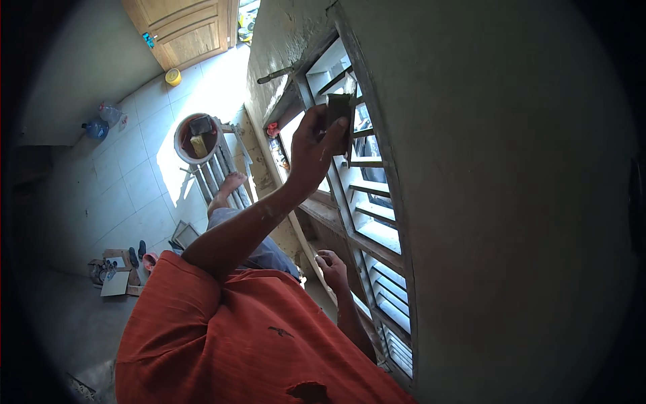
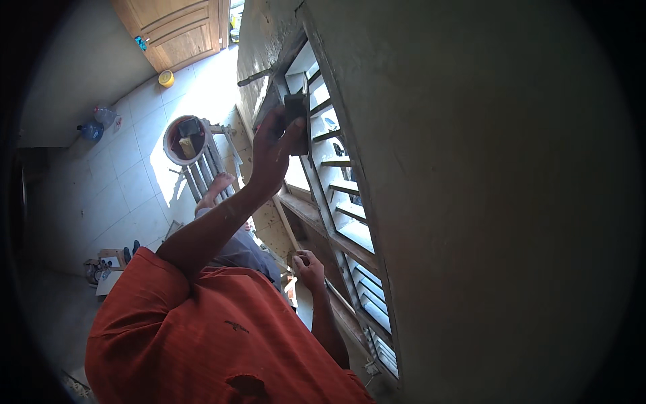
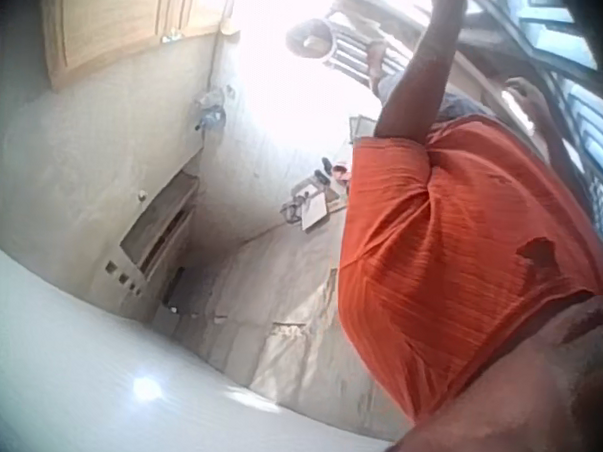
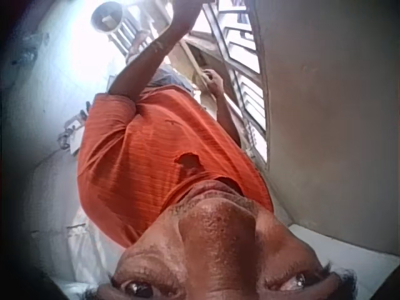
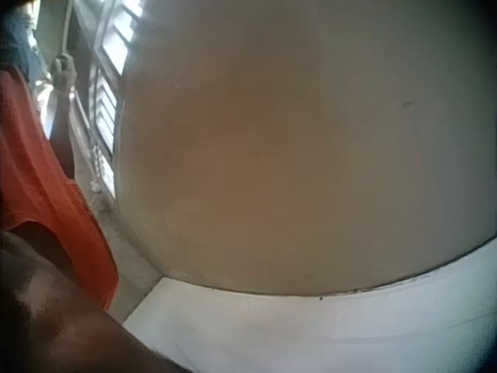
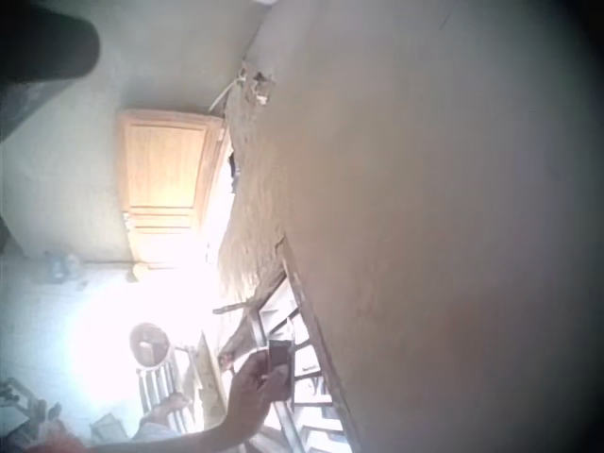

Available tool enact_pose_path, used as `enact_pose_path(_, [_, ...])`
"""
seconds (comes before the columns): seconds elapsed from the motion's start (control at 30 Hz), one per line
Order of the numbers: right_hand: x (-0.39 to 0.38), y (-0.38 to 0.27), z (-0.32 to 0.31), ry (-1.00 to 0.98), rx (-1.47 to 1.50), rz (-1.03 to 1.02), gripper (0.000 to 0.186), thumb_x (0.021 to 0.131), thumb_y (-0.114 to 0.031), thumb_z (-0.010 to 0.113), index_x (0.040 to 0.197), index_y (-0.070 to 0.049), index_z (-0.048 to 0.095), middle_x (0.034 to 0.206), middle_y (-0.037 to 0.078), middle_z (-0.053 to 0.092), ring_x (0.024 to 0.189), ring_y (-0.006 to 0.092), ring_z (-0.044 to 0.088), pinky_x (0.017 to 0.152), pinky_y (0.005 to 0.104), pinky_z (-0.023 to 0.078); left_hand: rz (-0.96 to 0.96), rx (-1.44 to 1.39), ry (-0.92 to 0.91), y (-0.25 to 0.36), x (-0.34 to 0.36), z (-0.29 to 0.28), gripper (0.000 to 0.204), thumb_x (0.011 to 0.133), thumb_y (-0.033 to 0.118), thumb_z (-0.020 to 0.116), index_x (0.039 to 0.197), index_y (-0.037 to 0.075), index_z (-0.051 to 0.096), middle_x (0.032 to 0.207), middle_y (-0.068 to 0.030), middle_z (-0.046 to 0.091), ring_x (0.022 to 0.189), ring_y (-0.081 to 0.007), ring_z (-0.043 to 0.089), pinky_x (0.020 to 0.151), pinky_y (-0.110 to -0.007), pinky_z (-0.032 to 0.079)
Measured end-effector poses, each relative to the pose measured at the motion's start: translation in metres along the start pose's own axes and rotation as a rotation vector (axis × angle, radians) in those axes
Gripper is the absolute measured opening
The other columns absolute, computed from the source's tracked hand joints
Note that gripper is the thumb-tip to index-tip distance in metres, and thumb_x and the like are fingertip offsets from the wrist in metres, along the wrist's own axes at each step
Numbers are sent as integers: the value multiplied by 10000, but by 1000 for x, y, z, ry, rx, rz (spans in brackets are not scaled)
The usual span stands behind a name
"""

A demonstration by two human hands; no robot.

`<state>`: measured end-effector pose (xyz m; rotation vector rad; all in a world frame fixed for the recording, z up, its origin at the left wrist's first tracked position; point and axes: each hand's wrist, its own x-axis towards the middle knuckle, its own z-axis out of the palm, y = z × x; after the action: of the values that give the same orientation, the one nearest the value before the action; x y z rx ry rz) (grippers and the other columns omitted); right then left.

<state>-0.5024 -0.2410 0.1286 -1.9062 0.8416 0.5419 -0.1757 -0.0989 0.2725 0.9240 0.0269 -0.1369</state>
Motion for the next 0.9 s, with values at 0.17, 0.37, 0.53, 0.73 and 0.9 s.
enact_pose_path(0.17, [2,-10,2,33,62,-40,306,951,-180,689,1207,-17,647,1057,119,734,962,163,694,854,298,538,250,101,173,2,57,42,403,935,288,712,1164,-26,602,1008,-100,643,838,-129,621,665,-297,531])
enact_pose_path(0.37, [-7,-1,10,57,57,-17,297,953,-170,687,1201,-12,649,1054,121,737,970,160,695,865,300,539,314,323,-40,6,-20,97,393,906,231,736,1200,5,607,1102,-158,632,1026,-314,649,874,-380,525])
enact_pose_path(0.53, [-4,18,5,-57,-365,67,275,939,-182,692,1156,-13,674,1042,122,740,943,160,700,830,296,545,453,256,-375,10,-69,96,408,900,193,748,1231,9,596,1147,-158,615,1067,-310,644,914,-399,526])
enact_pose_path(0.73, [6,1,6,83,48,-50,273,949,-168,688,1180,-26,662,1058,107,734,945,151,693,836,284,548,406,455,396,13,88,26,344,963,243,641,1185,-18,603,1073,-172,623,959,-306,618,857,-412,485])
enact_pose_path(0.9, [3,2,-2,96,-19,-23,311,939,-217,699,1193,-43,664,1060,120,739,958,185,707,843,307,550,393,350,36,10,24,90,387,930,219,706,1215,0,562,1099,-176,603,1038,-255,619,849,-369,493])
